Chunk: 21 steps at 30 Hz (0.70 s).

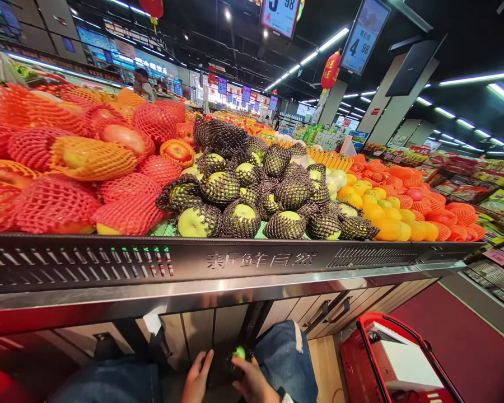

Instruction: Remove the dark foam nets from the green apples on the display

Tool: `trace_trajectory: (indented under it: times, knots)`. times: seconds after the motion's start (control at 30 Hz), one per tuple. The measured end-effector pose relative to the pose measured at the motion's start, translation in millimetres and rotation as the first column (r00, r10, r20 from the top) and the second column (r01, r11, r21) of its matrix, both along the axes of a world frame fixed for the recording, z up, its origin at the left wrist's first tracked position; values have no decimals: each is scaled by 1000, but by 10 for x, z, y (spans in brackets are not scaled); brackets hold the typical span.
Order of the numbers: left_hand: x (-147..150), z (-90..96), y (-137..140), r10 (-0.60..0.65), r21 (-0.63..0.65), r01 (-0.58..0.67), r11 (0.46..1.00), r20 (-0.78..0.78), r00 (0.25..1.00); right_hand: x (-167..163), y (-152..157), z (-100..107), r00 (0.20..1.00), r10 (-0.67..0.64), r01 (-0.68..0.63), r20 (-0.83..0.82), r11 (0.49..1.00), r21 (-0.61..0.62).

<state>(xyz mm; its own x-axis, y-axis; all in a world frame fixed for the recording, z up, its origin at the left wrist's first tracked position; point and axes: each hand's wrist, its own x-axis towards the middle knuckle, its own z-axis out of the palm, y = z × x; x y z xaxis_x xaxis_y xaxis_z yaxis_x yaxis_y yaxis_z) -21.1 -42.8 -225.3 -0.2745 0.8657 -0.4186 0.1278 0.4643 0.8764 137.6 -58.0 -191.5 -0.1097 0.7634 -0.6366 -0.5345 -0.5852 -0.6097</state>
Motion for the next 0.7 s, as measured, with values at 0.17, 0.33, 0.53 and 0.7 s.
trace_trajectory:
  times: [0.17, 0.33, 0.53, 0.7]
  knots:
    - [5, -41, 15, -9, -38, 15, 999, 151, 988, 67, -21, -27, 990, 108, -106, -96, 994, 25]
    - [13, -209, -31, -56, 51, 52, 997, 81, 995, 40, -33, -103, 981, 168, -164, -93, 985, 44]
    - [-57, -392, -88, -213, 378, 215, 901, -46, 976, 50, -5, -90, 987, 128, -127, -92, 992, 15]
    - [9, -361, -198, -428, 487, 453, 746, -170, 888, 43, -2, -12, 986, 138, -139, -97, 990, -7]
